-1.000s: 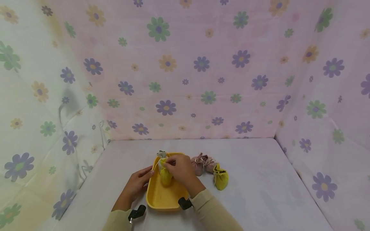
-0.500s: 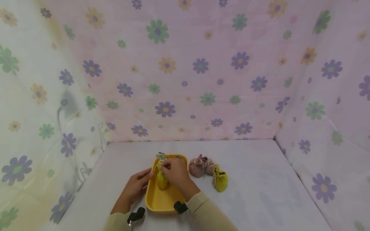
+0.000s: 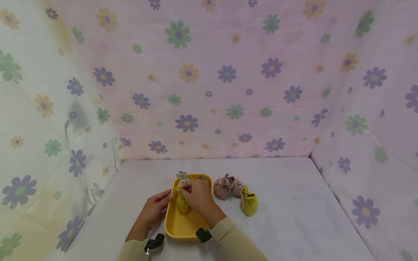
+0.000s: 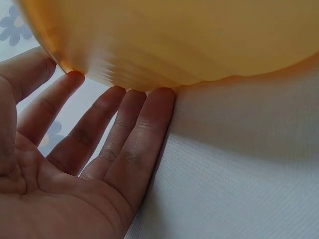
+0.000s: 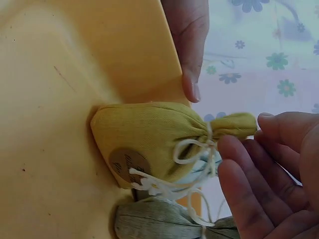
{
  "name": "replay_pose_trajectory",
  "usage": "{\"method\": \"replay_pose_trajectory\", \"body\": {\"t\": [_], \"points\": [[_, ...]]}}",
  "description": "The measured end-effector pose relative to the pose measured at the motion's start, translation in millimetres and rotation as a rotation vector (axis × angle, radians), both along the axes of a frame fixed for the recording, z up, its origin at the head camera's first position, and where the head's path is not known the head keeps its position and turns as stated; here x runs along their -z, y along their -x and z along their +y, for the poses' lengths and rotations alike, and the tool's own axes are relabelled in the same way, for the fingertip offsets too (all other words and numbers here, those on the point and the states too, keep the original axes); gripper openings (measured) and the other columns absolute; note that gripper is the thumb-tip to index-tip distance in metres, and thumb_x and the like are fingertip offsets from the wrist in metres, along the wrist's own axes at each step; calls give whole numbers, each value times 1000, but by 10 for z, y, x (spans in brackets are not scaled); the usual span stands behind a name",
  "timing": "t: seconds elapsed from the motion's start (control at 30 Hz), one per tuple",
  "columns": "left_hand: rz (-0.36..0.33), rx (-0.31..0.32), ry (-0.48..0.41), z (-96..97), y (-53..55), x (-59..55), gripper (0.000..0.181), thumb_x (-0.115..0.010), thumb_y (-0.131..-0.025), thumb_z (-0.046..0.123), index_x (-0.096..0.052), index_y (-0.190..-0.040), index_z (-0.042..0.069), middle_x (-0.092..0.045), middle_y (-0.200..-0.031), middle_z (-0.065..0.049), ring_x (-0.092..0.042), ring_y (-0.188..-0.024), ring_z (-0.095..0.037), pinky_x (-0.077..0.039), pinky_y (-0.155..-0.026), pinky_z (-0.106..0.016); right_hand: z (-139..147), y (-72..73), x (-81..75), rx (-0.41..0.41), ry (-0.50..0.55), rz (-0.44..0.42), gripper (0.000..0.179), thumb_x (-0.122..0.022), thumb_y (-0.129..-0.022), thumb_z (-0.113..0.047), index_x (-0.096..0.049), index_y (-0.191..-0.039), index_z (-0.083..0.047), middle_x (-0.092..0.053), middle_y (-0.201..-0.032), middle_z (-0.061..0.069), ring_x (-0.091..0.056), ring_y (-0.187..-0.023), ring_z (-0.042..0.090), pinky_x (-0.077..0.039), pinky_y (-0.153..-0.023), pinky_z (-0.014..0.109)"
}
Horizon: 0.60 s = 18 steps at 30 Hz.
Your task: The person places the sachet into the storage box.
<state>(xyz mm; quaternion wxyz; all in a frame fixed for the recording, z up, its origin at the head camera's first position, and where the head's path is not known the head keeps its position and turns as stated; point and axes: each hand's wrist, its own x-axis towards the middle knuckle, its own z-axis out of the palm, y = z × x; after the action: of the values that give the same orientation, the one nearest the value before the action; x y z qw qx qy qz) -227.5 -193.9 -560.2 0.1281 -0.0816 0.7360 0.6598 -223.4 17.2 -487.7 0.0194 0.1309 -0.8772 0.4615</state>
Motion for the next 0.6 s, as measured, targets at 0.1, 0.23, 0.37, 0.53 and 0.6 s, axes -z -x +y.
{"method": "replay_pose_trajectory", "body": {"t": [0.1,0.23,0.37,0.53,0.6], "points": [[-6,-4,7,1,5,-2,63,-73,-94,49,-59,-147,18,-59,-149,-14,-67,-120,-24,-64,-87,-39,31,-39,-33,-4,-25,52,8,-76,-96,-29,-80,-101,-23,-73,-93,-12,-64,-77,0,-56,-60,18],[-18,-12,13,-13,16,17,64,-74,-92,51,-61,-146,20,-60,-148,-13,-68,-118,-23,-64,-86,-37,105,-108,-59,0,-61,111,11,-75,-97,-32,-80,-103,-24,-72,-94,-15,-64,-79,-1,-56,-65,18],[-18,-27,15,-18,15,14,66,-76,-90,53,-61,-146,20,-61,-147,-13,-68,-118,-23,-64,-85,-37,202,-165,-88,14,-84,163,13,-74,-98,-33,-79,-104,-23,-73,-97,-14,-66,-82,0,-57,-71,20],[-20,-23,3,-1,5,-4,65,-75,-91,50,-60,-147,19,-61,-147,-14,-69,-117,-23,-64,-85,-37,345,-238,-64,45,-76,301,12,-77,-95,-26,-80,-103,-17,-75,-95,-10,-68,-81,4,-57,-70,19],[-23,-16,-2,10,6,-9,64,-75,-93,48,-60,-147,19,-61,-147,-14,-69,-116,-23,-64,-85,-37,407,-264,-35,72,-74,355,9,-79,-93,-23,-79,-101,-17,-73,-92,-10,-68,-80,8,-56,-68,20]]}}
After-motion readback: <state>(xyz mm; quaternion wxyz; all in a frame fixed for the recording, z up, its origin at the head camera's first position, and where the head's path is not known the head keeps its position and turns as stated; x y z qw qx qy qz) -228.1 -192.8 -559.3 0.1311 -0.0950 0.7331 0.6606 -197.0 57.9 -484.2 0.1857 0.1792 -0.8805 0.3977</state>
